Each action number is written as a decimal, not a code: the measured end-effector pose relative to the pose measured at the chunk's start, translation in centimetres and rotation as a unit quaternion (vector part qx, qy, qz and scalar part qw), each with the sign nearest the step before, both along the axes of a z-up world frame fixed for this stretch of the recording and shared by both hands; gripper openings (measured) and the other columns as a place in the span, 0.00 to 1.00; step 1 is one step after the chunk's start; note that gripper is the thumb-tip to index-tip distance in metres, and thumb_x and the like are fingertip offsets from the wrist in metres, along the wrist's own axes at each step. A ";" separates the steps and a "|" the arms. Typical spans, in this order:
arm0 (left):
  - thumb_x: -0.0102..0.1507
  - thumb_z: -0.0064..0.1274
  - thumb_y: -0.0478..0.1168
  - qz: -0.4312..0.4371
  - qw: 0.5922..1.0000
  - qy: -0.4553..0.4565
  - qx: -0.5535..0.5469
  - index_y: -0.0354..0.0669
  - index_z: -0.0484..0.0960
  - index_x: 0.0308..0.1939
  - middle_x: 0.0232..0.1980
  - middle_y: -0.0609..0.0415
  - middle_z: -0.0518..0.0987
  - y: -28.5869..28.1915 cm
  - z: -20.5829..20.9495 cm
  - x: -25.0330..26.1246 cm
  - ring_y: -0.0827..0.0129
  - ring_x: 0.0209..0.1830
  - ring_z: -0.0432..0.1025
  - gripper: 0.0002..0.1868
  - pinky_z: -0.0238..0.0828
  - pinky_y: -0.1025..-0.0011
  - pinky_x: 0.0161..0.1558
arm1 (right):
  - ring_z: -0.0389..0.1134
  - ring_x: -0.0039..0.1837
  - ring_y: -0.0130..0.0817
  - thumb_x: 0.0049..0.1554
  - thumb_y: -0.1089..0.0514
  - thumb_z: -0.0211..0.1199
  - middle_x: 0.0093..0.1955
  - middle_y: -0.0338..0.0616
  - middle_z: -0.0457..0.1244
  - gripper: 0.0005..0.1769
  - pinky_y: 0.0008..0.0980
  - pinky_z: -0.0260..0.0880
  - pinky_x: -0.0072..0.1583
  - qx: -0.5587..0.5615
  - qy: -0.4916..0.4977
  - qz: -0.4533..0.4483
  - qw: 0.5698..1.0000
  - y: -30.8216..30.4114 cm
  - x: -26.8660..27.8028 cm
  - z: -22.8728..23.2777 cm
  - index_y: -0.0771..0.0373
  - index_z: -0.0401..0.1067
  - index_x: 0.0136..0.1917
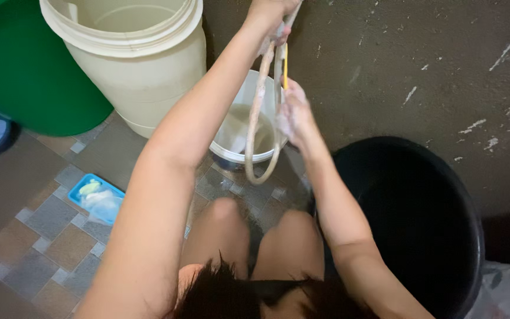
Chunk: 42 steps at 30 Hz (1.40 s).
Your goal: The person scrubs a wall-mounted water tap and hose connection with a toothbrush and soap, then rinses the area. They also wash a white cloth in a bucket and rinse a plastic scoop under the tap.
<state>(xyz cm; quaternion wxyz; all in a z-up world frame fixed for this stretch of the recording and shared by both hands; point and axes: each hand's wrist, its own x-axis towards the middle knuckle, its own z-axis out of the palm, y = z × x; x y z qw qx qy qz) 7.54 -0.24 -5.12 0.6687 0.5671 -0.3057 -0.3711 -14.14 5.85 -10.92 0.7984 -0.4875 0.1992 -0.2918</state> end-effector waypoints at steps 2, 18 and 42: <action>0.63 0.60 0.49 0.001 1.000 0.000 -0.018 0.37 0.79 0.36 0.22 0.54 0.75 -0.3 -0.3 -0.4 0.73 0.15 0.70 0.17 0.71 0.72 0.17 | 0.56 0.33 0.24 0.71 0.55 0.44 0.39 0.34 0.60 0.22 0.24 0.57 0.34 0.002 -0.012 0.010 1.000 -1.4 -0.6 1.7 0.56 0.61 0.77; 0.69 0.49 0.53 0.030 0.991 -0.063 -0.116 0.40 0.75 0.57 0.53 0.49 0.86 9.9 1.1 -1.8 0.75 0.11 0.68 0.21 0.69 0.73 0.16 | 0.72 0.39 0.48 0.70 0.56 0.58 0.41 0.52 0.70 0.19 0.49 0.71 0.42 -0.707 0.309 -0.266 0.578 -5.7 -2.9 10.2 0.48 0.72 0.73; 0.73 0.46 0.50 0.113 0.977 -0.058 -0.170 0.41 0.72 0.62 0.48 0.47 0.86 21.1 -0.4 -3.1 0.78 0.12 0.66 0.20 0.62 0.77 0.14 | 0.68 0.31 0.46 0.68 0.65 0.56 0.34 0.53 0.62 0.27 0.44 0.68 0.30 -0.794 0.440 -0.169 0.383 -4.2 -2.5 15.9 0.47 0.65 0.77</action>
